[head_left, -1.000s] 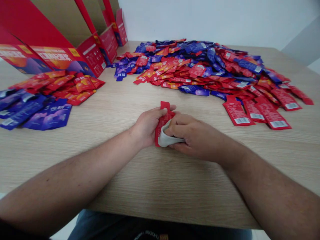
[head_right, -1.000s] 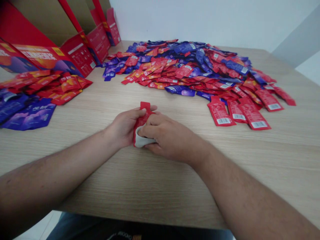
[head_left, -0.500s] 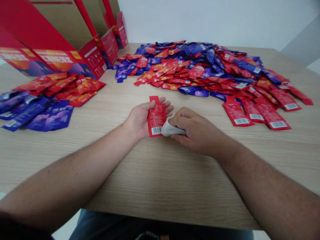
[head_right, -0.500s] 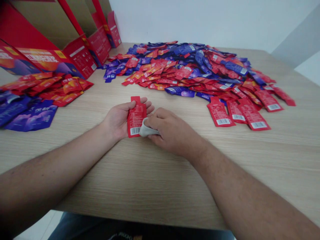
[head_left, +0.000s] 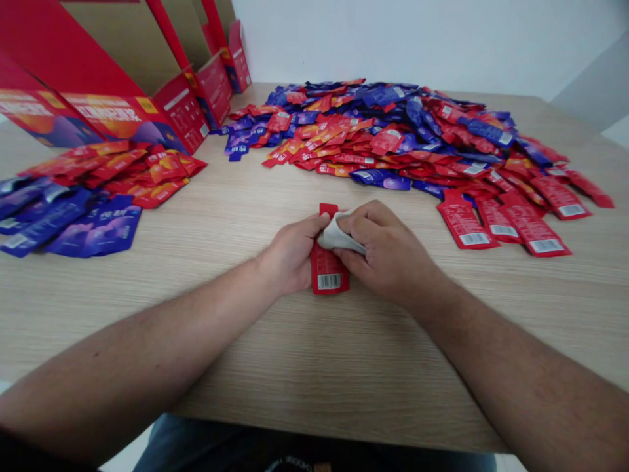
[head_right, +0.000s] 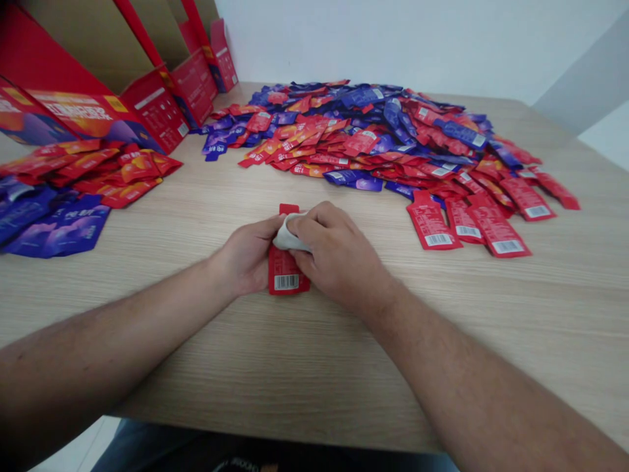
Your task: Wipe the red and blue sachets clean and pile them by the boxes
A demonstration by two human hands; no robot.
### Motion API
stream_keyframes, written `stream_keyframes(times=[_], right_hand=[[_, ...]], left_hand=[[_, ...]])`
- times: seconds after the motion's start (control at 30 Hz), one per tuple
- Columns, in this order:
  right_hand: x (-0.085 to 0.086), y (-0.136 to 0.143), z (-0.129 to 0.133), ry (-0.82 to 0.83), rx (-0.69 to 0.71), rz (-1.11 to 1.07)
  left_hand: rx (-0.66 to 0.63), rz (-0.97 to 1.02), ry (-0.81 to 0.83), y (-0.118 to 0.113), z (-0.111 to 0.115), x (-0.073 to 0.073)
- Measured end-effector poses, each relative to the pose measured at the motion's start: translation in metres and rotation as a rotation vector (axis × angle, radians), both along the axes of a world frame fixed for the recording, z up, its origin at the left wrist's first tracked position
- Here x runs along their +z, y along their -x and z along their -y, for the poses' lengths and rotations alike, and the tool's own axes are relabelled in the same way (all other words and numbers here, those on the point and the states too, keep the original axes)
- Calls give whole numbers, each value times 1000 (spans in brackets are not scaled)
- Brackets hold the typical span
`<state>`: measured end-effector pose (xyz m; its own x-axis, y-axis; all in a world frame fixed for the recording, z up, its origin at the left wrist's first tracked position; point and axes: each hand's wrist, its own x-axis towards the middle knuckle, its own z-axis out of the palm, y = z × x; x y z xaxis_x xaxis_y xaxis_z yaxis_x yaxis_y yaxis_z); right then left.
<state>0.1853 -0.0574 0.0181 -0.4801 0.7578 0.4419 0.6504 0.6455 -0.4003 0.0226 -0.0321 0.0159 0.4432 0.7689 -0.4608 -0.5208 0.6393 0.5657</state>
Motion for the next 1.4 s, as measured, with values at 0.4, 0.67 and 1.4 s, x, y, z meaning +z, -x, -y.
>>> stream_keyframes(times=[0.4,0.67,1.4], right_hand=[[3,2,5,22,156,-8],[2,1,-1,-108,-89,-39],[3,0,-2,-95,-109,-68]], left_hand=[[-50,58,-13,6,1,5],[16,63,-44,-8,9,9],[-69,-4,-111,-11,13,6]])
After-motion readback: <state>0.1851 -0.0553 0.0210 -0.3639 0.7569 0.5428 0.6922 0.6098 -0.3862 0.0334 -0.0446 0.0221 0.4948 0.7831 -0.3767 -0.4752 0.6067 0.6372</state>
